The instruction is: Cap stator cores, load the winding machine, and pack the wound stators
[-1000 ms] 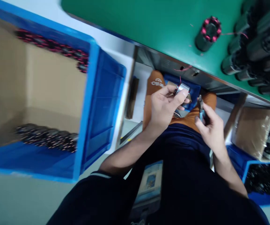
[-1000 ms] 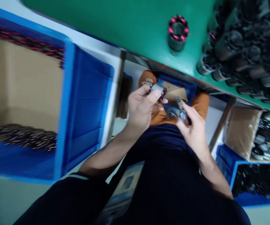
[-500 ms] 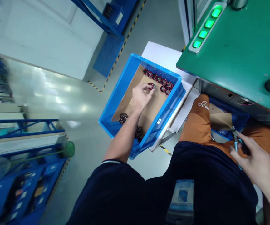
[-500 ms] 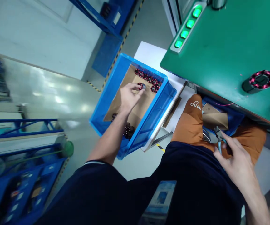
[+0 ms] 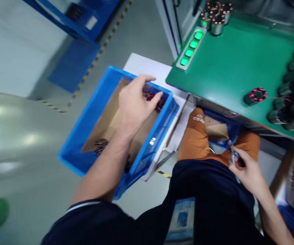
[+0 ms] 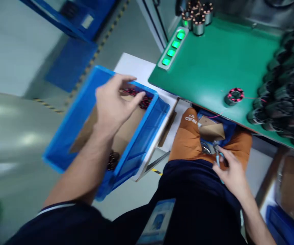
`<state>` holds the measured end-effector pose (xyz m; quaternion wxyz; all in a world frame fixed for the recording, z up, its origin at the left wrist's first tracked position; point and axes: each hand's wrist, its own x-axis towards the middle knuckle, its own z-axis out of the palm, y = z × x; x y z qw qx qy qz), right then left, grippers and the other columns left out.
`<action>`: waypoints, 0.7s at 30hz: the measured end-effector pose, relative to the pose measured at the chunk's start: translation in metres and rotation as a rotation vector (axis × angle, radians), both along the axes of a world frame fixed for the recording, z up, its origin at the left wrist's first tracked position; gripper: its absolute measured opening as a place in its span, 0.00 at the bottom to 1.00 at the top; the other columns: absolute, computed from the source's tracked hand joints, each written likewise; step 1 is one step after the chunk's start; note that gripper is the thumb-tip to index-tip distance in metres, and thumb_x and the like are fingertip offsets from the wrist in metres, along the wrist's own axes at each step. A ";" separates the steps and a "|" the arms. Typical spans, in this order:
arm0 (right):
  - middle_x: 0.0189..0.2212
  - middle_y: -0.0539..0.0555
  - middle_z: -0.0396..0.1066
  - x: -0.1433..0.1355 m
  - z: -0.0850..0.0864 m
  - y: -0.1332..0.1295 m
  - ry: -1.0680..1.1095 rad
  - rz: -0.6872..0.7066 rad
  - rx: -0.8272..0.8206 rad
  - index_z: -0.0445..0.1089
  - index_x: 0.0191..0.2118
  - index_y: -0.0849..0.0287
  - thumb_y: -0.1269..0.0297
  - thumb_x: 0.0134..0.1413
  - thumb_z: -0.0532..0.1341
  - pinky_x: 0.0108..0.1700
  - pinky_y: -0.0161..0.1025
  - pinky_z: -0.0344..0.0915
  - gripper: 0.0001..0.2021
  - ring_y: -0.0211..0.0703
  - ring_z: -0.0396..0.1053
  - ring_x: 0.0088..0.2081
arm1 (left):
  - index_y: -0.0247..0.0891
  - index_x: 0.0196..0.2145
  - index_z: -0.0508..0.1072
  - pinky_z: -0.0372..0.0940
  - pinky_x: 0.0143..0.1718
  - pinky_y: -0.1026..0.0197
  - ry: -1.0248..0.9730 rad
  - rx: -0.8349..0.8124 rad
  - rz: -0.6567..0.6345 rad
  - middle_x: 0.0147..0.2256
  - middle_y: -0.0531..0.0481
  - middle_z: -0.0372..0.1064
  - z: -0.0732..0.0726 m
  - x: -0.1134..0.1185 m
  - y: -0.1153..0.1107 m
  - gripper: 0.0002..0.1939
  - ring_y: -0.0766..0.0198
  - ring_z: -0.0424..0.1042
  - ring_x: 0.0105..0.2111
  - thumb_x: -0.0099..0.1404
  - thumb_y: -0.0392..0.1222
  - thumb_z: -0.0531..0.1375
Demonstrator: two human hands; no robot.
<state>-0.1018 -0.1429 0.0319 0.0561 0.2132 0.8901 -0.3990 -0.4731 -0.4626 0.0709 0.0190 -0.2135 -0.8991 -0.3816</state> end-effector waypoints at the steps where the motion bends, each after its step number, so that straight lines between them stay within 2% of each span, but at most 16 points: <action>1: 0.38 0.52 0.77 -0.004 0.002 -0.005 0.021 0.014 -0.026 0.81 0.67 0.59 0.56 0.67 0.66 0.45 0.44 0.77 0.27 0.46 0.77 0.37 | 0.49 0.62 0.80 0.76 0.67 0.41 0.080 0.082 -0.122 0.58 0.49 0.84 0.012 0.004 0.023 0.29 0.43 0.81 0.58 0.67 0.52 0.79; 3: 0.38 0.52 0.75 -0.014 0.008 -0.014 0.052 0.047 -0.059 0.80 0.69 0.59 0.62 0.65 0.66 0.47 0.44 0.78 0.28 0.46 0.76 0.38 | 0.48 0.61 0.80 0.75 0.68 0.40 0.177 0.167 -0.354 0.61 0.46 0.82 0.031 0.017 0.077 0.30 0.42 0.80 0.60 0.67 0.56 0.80; 5: 0.39 0.52 0.75 -0.022 0.015 -0.021 0.069 0.071 -0.074 0.79 0.71 0.58 0.67 0.64 0.66 0.48 0.44 0.79 0.30 0.45 0.75 0.39 | 0.45 0.63 0.78 0.74 0.68 0.39 0.232 0.159 -0.550 0.63 0.41 0.80 0.041 0.035 0.133 0.29 0.41 0.78 0.63 0.70 0.54 0.78; 8: 0.39 0.51 0.73 -0.025 0.026 -0.026 0.092 0.078 -0.096 0.75 0.76 0.58 0.68 0.66 0.67 0.47 0.43 0.78 0.34 0.44 0.73 0.38 | 0.40 0.63 0.78 0.75 0.64 0.41 0.247 0.092 -0.697 0.63 0.38 0.79 0.038 0.058 0.199 0.23 0.42 0.80 0.61 0.75 0.47 0.72; 10: 0.38 0.51 0.72 -0.018 0.032 -0.026 0.110 0.057 -0.122 0.74 0.78 0.58 0.65 0.71 0.67 0.45 0.42 0.77 0.33 0.45 0.72 0.37 | 0.40 0.58 0.79 0.76 0.61 0.43 0.239 0.067 -0.718 0.57 0.40 0.81 0.030 0.066 0.221 0.15 0.45 0.81 0.57 0.78 0.45 0.68; 13: 0.44 0.55 0.76 -0.002 0.038 -0.021 0.132 -0.029 -0.186 0.72 0.80 0.54 0.59 0.79 0.64 0.50 0.46 0.77 0.30 0.48 0.76 0.44 | 0.43 0.50 0.81 0.78 0.55 0.49 0.225 0.127 -0.692 0.49 0.44 0.82 0.025 0.074 0.221 0.06 0.51 0.82 0.49 0.80 0.44 0.65; 15: 0.50 0.57 0.79 0.009 0.043 -0.019 0.156 -0.091 -0.225 0.72 0.81 0.51 0.58 0.82 0.62 0.59 0.50 0.77 0.29 0.50 0.78 0.50 | 0.45 0.46 0.81 0.79 0.49 0.53 0.219 0.234 -0.674 0.47 0.46 0.83 0.030 0.088 0.207 0.02 0.56 0.82 0.44 0.79 0.43 0.66; 17: 0.51 0.56 0.79 0.016 0.050 -0.019 0.188 -0.129 -0.251 0.71 0.81 0.48 0.57 0.83 0.61 0.63 0.53 0.76 0.28 0.51 0.78 0.52 | 0.45 0.43 0.80 0.80 0.44 0.57 0.250 0.343 -0.661 0.47 0.47 0.83 0.040 0.108 0.189 0.03 0.60 0.82 0.41 0.77 0.41 0.69; 19: 0.50 0.55 0.79 0.017 0.059 -0.020 0.223 -0.140 -0.267 0.70 0.82 0.45 0.57 0.84 0.61 0.60 0.51 0.77 0.28 0.50 0.77 0.50 | 0.43 0.40 0.79 0.81 0.42 0.60 0.269 0.402 -0.639 0.46 0.48 0.83 0.048 0.131 0.173 0.06 0.62 0.83 0.40 0.75 0.40 0.72; 21: 0.53 0.55 0.80 0.012 0.067 -0.020 0.273 -0.130 -0.281 0.69 0.82 0.43 0.57 0.84 0.61 0.57 0.49 0.77 0.28 0.48 0.76 0.49 | 0.43 0.39 0.78 0.82 0.42 0.59 0.251 0.396 -0.607 0.46 0.48 0.84 0.053 0.151 0.163 0.08 0.61 0.84 0.42 0.74 0.40 0.74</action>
